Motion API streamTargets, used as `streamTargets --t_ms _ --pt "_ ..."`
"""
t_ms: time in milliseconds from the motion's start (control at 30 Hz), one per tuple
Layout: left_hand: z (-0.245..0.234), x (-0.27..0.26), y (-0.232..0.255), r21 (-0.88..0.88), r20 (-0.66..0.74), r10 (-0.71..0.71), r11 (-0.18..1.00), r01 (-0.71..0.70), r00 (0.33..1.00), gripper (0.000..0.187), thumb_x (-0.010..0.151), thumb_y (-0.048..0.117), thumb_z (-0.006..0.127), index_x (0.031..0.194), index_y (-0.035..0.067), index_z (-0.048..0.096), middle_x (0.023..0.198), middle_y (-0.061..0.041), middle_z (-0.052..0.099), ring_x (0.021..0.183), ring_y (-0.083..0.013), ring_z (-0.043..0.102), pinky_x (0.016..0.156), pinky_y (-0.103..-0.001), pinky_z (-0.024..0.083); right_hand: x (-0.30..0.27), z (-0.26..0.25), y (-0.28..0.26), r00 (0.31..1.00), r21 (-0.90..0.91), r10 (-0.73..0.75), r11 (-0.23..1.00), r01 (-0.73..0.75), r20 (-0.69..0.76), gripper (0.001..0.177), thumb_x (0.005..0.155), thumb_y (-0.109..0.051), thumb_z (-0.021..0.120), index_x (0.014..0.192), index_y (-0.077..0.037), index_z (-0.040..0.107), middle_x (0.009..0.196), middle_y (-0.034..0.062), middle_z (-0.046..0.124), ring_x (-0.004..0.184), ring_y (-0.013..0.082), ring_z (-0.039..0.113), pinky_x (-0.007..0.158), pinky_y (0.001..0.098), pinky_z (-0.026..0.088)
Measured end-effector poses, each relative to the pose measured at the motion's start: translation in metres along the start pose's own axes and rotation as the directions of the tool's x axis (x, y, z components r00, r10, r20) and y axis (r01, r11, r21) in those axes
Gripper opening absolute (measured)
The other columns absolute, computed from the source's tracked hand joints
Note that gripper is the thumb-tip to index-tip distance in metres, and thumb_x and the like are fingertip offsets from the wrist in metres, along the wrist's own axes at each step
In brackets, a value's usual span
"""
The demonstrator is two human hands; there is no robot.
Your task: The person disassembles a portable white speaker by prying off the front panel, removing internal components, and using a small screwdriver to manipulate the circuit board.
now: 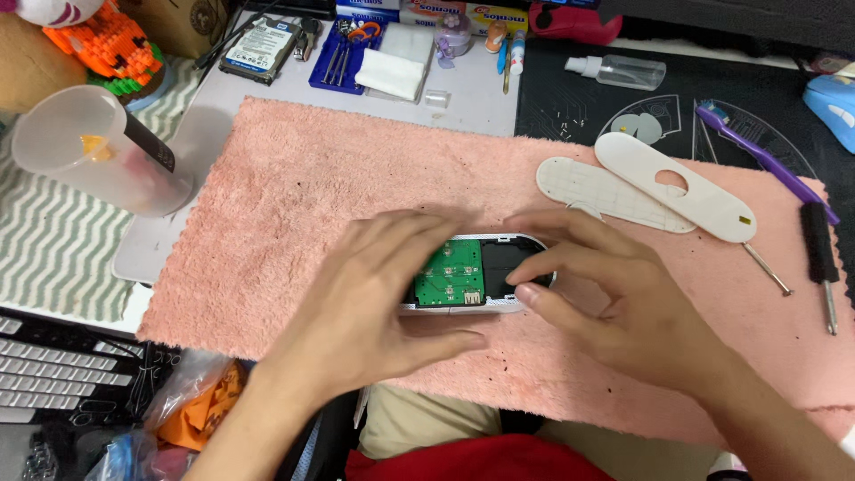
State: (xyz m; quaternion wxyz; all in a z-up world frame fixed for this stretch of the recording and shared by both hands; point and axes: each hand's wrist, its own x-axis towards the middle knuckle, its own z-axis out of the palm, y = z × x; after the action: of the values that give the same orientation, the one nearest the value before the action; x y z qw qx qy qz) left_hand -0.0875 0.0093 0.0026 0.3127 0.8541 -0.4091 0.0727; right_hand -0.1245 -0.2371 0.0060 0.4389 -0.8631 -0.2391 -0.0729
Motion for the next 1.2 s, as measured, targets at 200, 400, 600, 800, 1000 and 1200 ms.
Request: streamTargets --t_ms 200,400,600,800,1000,1200 --pt "0.011 0.022 0.0 -0.107 0.056 0.008 0.994 -0.002 0.998 0.061 0.078 0.035 0.079 0.131 0.009 0.062 0.133 -0.01 0.068 0.126 -0.0299 0.061 0.102 -0.043 0.044 0.0 -0.004 0.014 0.971 -0.223 -0.219 0.946 0.234 0.093 0.015 0.092 -0.01 0.071 0.105 -0.017 0.072 0.113 0.0093 0.059 0.099 0.0239 0.06 0.088 0.0363 0.05" --pt "0.011 0.024 -0.001 -0.169 0.02 0.058 0.984 -0.054 0.998 0.05 0.085 0.033 0.076 0.125 0.006 0.063 0.127 -0.012 0.07 0.111 -0.0319 0.067 0.095 -0.041 0.05 0.004 0.003 0.019 0.924 -0.313 -0.337 0.871 0.379 0.179 0.011 0.093 -0.009 0.074 0.1 -0.017 0.073 0.095 0.0004 0.055 0.086 0.0255 0.049 0.077 0.0407 0.04" --pt "0.012 0.024 -0.004 -0.171 0.029 0.059 0.984 -0.054 0.998 0.049 0.084 0.035 0.074 0.123 0.007 0.063 0.123 -0.012 0.071 0.111 -0.0319 0.067 0.093 -0.042 0.049 0.009 0.003 0.004 0.882 -0.258 -0.344 0.864 0.432 0.322 0.018 0.1 0.003 0.048 0.102 -0.003 0.065 0.092 0.0099 0.049 0.079 0.0275 0.048 0.072 0.0401 0.041" --pt "0.012 0.023 -0.003 -0.151 0.032 0.044 0.988 -0.038 0.999 0.052 0.084 0.038 0.075 0.125 0.009 0.063 0.124 -0.01 0.072 0.109 -0.032 0.067 0.093 -0.042 0.049 0.004 0.007 0.005 0.891 -0.227 -0.323 0.887 0.402 0.318 0.014 0.102 0.007 0.046 0.1 0.003 0.059 0.091 0.0109 0.046 0.079 0.027 0.046 0.069 0.0375 0.04" --pt "0.01 0.026 -0.005 -0.176 0.028 0.063 0.983 -0.058 0.998 0.05 0.08 0.033 0.08 0.121 0.009 0.066 0.125 -0.007 0.073 0.114 -0.0278 0.069 0.095 -0.039 0.049 -0.025 -0.018 0.024 0.989 -0.258 -0.067 0.961 0.1 0.134 0.068 0.076 0.018 0.053 0.128 -0.021 0.071 0.12 0.0038 0.067 0.099 0.021 0.065 0.083 0.0328 0.049" --pt "0.011 0.026 -0.005 -0.161 0.044 0.017 0.987 -0.01 0.999 0.052 0.077 0.034 0.081 0.121 0.011 0.067 0.124 -0.005 0.074 0.107 -0.0266 0.071 0.09 -0.04 0.051 -0.059 -0.044 0.034 0.787 -0.444 0.601 0.672 -0.593 -0.143 0.016 0.081 -0.026 0.08 0.097 -0.023 0.081 0.089 -0.0086 0.079 0.075 0.012 0.068 0.079 0.0297 0.051"
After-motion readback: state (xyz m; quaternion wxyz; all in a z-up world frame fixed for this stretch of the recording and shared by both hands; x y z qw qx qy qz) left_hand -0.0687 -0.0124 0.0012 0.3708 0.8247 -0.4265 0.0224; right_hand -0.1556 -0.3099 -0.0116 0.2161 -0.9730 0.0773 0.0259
